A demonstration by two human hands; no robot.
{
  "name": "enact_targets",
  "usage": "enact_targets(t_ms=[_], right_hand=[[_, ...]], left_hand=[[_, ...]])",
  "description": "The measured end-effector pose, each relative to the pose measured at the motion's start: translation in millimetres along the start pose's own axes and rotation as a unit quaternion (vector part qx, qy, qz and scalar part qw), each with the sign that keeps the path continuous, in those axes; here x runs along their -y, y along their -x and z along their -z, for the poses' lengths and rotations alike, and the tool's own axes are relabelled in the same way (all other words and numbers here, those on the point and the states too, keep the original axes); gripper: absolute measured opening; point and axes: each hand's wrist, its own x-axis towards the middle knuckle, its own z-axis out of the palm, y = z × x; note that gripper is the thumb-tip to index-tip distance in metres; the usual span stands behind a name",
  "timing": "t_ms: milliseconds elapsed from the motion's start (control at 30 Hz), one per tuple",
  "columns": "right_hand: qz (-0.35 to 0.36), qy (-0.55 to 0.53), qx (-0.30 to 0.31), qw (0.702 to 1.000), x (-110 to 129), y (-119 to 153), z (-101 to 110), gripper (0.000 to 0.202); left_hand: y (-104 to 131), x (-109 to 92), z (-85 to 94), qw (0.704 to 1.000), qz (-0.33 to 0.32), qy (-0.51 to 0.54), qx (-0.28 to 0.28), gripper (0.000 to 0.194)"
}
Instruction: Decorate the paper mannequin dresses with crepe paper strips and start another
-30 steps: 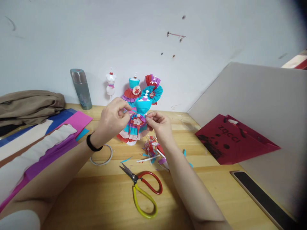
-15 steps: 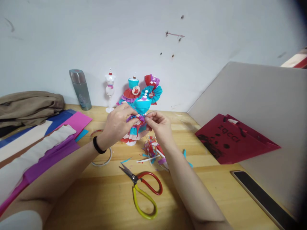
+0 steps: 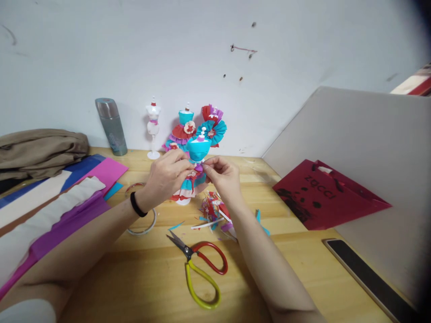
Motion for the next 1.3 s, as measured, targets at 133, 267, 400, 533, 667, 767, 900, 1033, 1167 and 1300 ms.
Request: enact_targets(t_ms=[133, 267, 400, 533, 667, 767, 900, 1033, 1167, 1300], right_hand=[[0.023, 0.017, 0.003, 1.0, -3, 1, 0, 0.014], [0.048, 0.048, -0.001, 0.998, -9, 0, 0, 0.01], [0.056, 0.067, -0.002, 0.996, -12, 0, 1, 0.009], [0.062, 0.071, 0.004, 0.996, -13, 1, 2, 0.009], [0.063, 0.068, -0.001, 0.996, -13, 2, 1, 0.009], [0.06, 0.06, -0.006, 0.996, -12, 2, 0, 0.009], [0.051, 0.059, -0.009, 0.997, -11, 3, -1, 0.01], [0.051, 0.05, -0.013, 0.997, -11, 2, -1, 0.012], [0.041, 0.048, -0.013, 0.998, -14, 1, -1, 0.013], [0.04, 0.053, -0.012, 0.998, -16, 0, -2, 0.017]], left_hand=[[-1, 0, 0.6, 1.0, -0.002, 0.007, -0.007, 0.016], [-3, -1, 0.9, 0.999, 0.013, 0.039, -0.01, 0.014], [-6, -3, 4.8, 0.994, 0.046, 0.095, -0.016, 0.011], [-11, 0, 9.5, 0.971, 0.141, 0.189, -0.032, 0.011], [-10, 17, 6.7, 0.911, 0.29, 0.292, -0.013, 0.018], [-7, 31, 2.7, 0.883, 0.323, 0.336, 0.049, 0.024], [-5, 37, 0.7, 0.88, 0.297, 0.362, 0.079, 0.024], [-4, 39, 2.3, 0.907, 0.278, 0.299, 0.1, 0.018], [-3, 41, 6.8, 0.933, 0.242, 0.236, 0.123, 0.014], [-4, 42, 13.3, 0.929, 0.238, 0.238, 0.156, 0.014]])
